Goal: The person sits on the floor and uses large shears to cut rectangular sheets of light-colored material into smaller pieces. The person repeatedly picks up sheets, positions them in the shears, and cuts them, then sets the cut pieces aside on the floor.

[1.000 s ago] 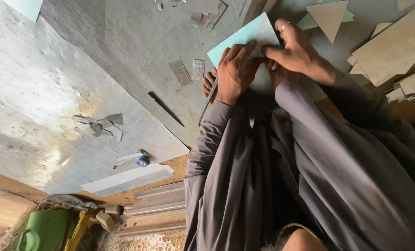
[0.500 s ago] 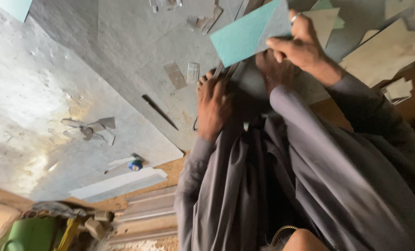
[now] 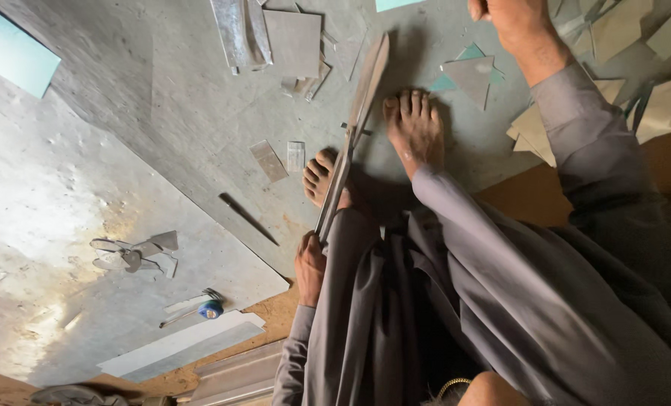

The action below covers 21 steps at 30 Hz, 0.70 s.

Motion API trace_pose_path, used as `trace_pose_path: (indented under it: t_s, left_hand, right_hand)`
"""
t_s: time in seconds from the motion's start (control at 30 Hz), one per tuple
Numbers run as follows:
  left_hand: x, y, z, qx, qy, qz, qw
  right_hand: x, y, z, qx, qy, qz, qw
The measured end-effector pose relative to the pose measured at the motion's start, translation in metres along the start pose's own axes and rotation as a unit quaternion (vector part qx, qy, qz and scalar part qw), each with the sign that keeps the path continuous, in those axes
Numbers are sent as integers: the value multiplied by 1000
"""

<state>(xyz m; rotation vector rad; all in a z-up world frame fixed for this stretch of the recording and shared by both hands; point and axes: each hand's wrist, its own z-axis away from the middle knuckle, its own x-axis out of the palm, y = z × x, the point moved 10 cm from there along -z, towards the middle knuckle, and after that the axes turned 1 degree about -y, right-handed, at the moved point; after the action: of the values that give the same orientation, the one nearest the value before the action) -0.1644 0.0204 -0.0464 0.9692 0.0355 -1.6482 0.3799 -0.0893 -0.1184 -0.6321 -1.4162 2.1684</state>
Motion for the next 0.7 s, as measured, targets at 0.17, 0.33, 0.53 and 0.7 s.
trace_pose_path:
  t_s: [0.17,0.33,0.53,0.7]
  left_hand:
    - [-13,30,-1,78,40,73,993]
    - [-12,41,-17,68,6,111,992]
    - [-15,40,-22,67,-5,116,991]
    - [-23,51,-25,86,-27,123,988]
  right_hand:
    - [44,3,18,-5,-49,74,996]
    - [98,12,32,79,-70,-166,980]
    - [112,16,37,110,-82,-209,968]
    - [110,21,37,108,-93,-196,970]
